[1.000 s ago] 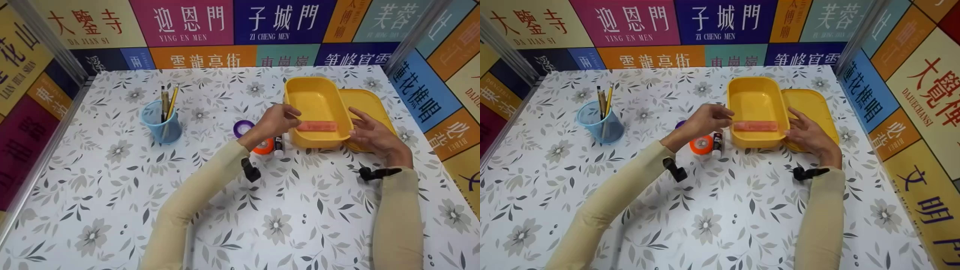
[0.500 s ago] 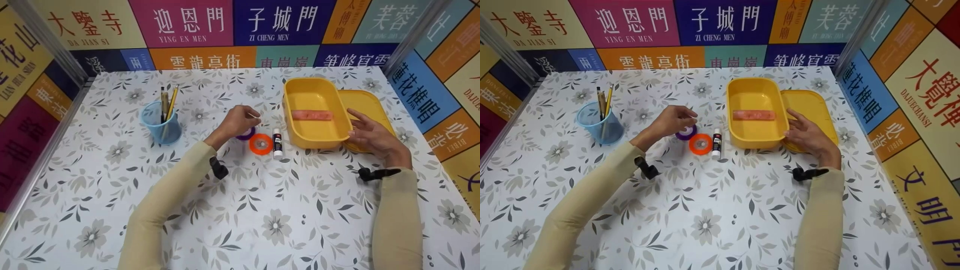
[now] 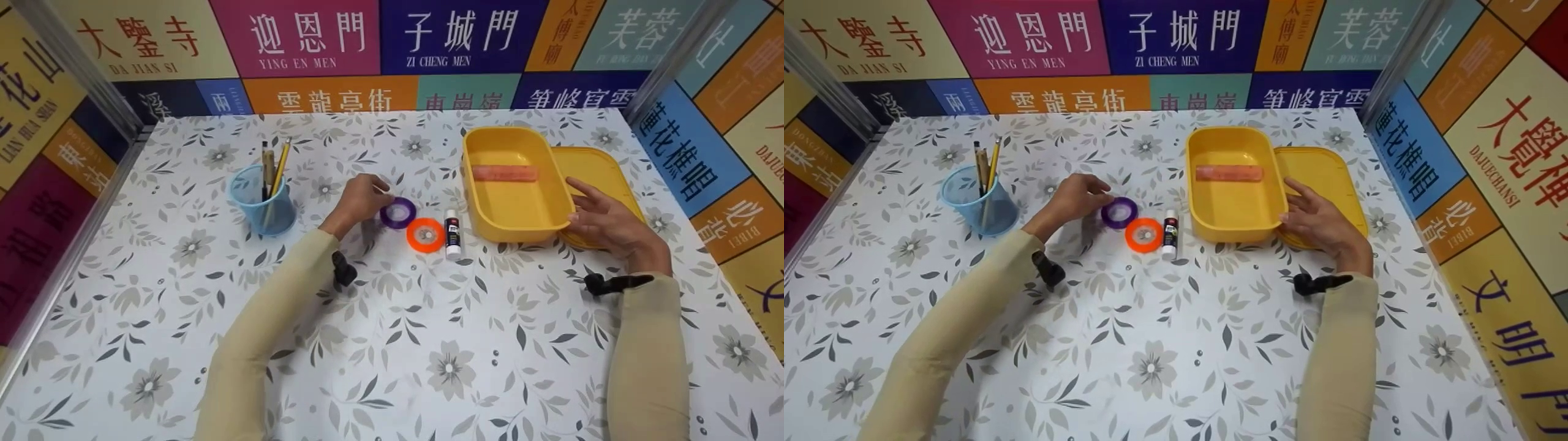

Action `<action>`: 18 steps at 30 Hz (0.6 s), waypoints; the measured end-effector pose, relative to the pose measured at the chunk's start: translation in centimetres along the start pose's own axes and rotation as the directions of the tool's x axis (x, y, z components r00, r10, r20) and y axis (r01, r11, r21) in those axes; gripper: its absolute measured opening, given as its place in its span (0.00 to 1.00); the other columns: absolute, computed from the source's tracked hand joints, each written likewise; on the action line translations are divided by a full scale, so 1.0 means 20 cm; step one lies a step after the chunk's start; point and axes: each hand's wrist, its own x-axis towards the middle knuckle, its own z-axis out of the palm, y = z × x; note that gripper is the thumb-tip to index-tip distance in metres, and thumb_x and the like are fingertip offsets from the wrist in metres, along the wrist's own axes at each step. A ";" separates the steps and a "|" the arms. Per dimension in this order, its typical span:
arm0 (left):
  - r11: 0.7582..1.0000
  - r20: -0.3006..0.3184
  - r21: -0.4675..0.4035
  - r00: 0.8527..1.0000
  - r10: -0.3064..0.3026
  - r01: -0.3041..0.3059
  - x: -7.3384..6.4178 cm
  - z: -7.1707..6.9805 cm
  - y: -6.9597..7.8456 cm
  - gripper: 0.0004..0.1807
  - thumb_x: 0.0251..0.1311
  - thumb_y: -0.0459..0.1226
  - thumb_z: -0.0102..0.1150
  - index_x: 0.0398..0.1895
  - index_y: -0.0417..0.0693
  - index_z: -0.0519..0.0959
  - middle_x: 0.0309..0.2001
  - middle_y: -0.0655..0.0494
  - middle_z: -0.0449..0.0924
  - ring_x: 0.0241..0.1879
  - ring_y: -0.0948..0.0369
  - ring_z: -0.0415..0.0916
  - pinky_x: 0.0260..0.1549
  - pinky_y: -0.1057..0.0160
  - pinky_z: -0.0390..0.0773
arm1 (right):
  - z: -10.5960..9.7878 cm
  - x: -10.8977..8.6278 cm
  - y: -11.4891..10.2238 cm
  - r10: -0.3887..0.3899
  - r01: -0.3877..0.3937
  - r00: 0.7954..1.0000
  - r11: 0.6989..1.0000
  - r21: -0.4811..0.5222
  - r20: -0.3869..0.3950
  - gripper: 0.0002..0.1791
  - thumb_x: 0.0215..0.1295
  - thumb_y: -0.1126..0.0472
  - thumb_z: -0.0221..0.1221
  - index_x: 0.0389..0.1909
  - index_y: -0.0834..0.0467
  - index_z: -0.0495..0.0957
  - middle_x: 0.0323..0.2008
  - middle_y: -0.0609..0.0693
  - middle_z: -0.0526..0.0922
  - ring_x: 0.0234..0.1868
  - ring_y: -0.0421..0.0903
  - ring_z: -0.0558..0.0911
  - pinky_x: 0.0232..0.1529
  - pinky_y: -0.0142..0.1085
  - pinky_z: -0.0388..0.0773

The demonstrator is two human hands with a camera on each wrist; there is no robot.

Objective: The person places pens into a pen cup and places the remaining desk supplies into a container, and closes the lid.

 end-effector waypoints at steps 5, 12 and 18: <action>0.999 -0.006 0.014 0.999 -0.039 0.039 0.02 0.01 -0.02 0.20 0.63 0.39 0.64 0.55 0.38 0.80 0.51 0.41 0.85 0.48 0.51 0.83 0.47 0.58 0.84 | 0.00 0.00 0.00 0.013 -0.013 1.000 1.000 0.022 0.015 0.41 0.73 0.72 0.51 0.80 0.42 0.49 0.77 0.52 0.59 0.62 0.43 0.81 0.59 0.33 0.80; 0.998 -0.008 0.031 0.999 -0.045 0.045 0.05 0.05 0.01 0.22 0.59 0.40 0.68 0.54 0.38 0.81 0.51 0.42 0.84 0.50 0.51 0.82 0.51 0.58 0.83 | 0.00 0.00 -0.01 0.031 -0.031 0.999 1.000 0.001 -0.011 0.41 0.73 0.71 0.53 0.80 0.41 0.50 0.78 0.52 0.58 0.62 0.42 0.81 0.59 0.33 0.80; 0.998 -0.016 0.026 0.998 -0.065 0.065 0.08 0.09 0.01 0.21 0.54 0.35 0.72 0.51 0.37 0.82 0.51 0.43 0.84 0.48 0.52 0.82 0.48 0.61 0.84 | 0.00 0.00 -0.01 0.043 -0.043 0.999 0.999 0.004 -0.025 0.41 0.73 0.70 0.53 0.79 0.40 0.51 0.78 0.51 0.57 0.61 0.42 0.82 0.58 0.32 0.81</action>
